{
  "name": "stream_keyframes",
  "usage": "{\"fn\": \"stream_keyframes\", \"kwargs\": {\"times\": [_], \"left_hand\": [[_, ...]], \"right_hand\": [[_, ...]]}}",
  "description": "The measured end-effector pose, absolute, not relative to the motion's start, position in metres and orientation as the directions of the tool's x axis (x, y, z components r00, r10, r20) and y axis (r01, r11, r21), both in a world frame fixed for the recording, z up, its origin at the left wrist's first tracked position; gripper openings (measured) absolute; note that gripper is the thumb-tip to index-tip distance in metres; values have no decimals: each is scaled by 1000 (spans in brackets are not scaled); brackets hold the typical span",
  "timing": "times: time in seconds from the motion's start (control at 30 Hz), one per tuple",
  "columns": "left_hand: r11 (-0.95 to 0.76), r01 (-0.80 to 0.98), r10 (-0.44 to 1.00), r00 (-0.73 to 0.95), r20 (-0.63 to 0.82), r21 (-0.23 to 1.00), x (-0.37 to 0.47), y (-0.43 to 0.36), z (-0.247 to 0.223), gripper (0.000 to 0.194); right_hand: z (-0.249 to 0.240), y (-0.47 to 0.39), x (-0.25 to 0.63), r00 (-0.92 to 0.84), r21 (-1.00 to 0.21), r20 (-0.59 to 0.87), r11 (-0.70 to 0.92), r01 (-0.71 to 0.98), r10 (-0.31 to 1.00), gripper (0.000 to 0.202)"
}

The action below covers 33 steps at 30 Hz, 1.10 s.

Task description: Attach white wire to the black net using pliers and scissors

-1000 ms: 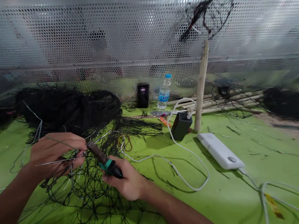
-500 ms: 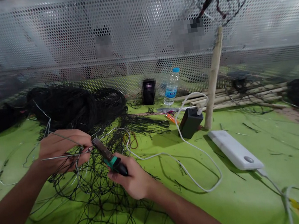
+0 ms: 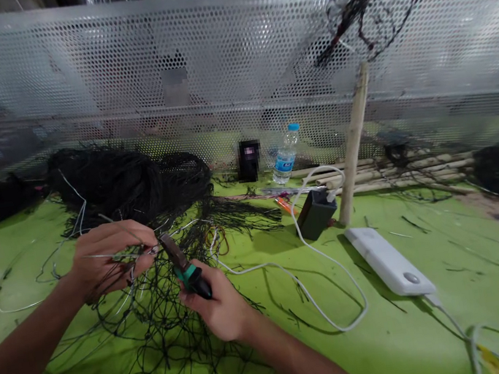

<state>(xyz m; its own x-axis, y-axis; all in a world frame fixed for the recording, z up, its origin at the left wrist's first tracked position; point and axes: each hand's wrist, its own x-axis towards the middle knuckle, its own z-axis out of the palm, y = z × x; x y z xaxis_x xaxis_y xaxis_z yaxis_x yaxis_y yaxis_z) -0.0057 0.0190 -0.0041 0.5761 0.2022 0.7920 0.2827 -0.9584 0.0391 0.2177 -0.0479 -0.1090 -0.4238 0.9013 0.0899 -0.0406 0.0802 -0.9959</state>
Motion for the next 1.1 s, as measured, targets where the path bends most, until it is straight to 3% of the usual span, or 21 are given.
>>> {"fn": "stream_keyframes", "kwargs": {"times": [0.2, 0.4, 0.63, 0.9, 1.1], "left_hand": [[-956, 284, 114, 585, 803, -71, -7, 28, -9, 15], [-958, 269, 76, 559, 826, -94, -5, 26, -10, 13], [-919, 394, 189, 470, 862, -13, 3, 14, -18, 13], [-899, 414, 328, 423, 845, 142, 9, 3, -21, 16], [-868, 466, 360, 354, 863, 171, 10, -4, -22, 13]], "right_hand": [[-107, -48, 216, -403, -995, 85, 58, -79, 911, 24], [-112, -46, 218, -432, -997, 64, 41, -64, 900, 19], [-112, -47, 214, -394, -996, 69, 44, -73, 917, 20], [-113, -47, 213, -372, -998, 67, 65, -20, 926, 20], [-109, -48, 211, -359, -992, 83, 111, 57, 930, 18]]}}
